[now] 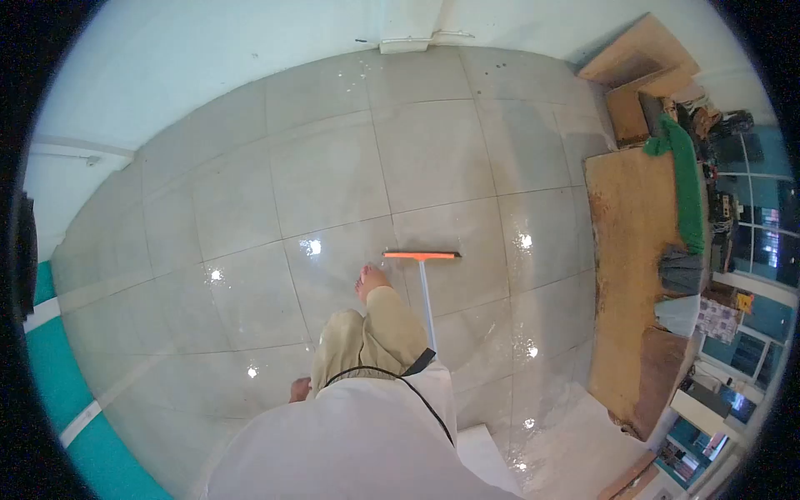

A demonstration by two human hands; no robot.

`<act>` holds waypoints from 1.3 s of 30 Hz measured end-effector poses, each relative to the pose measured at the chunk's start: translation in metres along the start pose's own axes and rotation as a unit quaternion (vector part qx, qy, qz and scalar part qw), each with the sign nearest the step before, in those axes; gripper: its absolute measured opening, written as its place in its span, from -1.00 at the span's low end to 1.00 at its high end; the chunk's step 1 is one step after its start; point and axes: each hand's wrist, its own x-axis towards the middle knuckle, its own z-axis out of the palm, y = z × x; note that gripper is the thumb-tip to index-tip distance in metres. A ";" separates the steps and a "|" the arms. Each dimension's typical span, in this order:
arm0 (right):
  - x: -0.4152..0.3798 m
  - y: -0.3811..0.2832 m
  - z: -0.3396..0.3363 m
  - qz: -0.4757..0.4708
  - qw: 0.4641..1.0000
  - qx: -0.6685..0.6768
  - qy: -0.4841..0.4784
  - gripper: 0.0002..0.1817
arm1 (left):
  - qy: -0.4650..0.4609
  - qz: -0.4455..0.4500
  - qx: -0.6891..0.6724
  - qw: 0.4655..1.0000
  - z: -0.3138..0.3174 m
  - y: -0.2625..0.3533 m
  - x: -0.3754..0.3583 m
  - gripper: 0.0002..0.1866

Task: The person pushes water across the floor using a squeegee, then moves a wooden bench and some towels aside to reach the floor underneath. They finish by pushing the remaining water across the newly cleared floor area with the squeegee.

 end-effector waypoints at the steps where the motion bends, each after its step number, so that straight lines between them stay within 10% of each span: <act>1: -0.007 -0.003 -0.007 0.019 0.999 -0.003 0.049 -0.50 | -0.037 0.085 0.146 0.985 0.001 -0.003 -0.002 -0.71; 5: -0.276 0.071 -0.047 0.271 0.959 0.081 0.018 -0.53 | 0.023 -0.183 -0.020 0.983 0.013 0.024 -0.026 -0.71; 7: -0.379 0.110 -0.061 0.366 0.925 0.093 0.037 -0.53 | -0.064 0.164 0.296 0.939 0.011 0.011 -0.016 -0.71; 8: -0.389 0.123 -0.070 0.385 0.916 0.089 0.065 -0.53 | -0.059 0.165 0.300 0.938 0.013 0.015 -0.011 -0.71; 10: -0.333 0.145 -0.108 0.381 0.916 0.077 0.096 -0.53 | -0.001 -0.124 -0.223 0.967 0.019 0.034 -0.017 -0.68; 18: 0.067 0.249 -0.333 0.207 0.929 0.108 0.288 -0.53 | 0.099 -0.099 -0.255 0.957 0.014 0.106 -0.052 -0.64; 24: 0.161 0.290 -0.472 0.297 0.930 0.171 0.134 -0.46 | 0.054 -0.099 -0.162 0.980 0.067 0.152 -0.073 -0.69; 32: -0.024 0.388 -0.313 0.324 0.930 0.144 0.098 -0.41 | -0.047 0.003 -0.127 0.991 0.080 0.194 -0.055 -0.71; 39: -0.301 0.330 -0.145 0.411 0.903 0.120 0.037 -0.52 | -0.045 0.080 -0.137 0.986 0.045 0.196 0.015 -0.69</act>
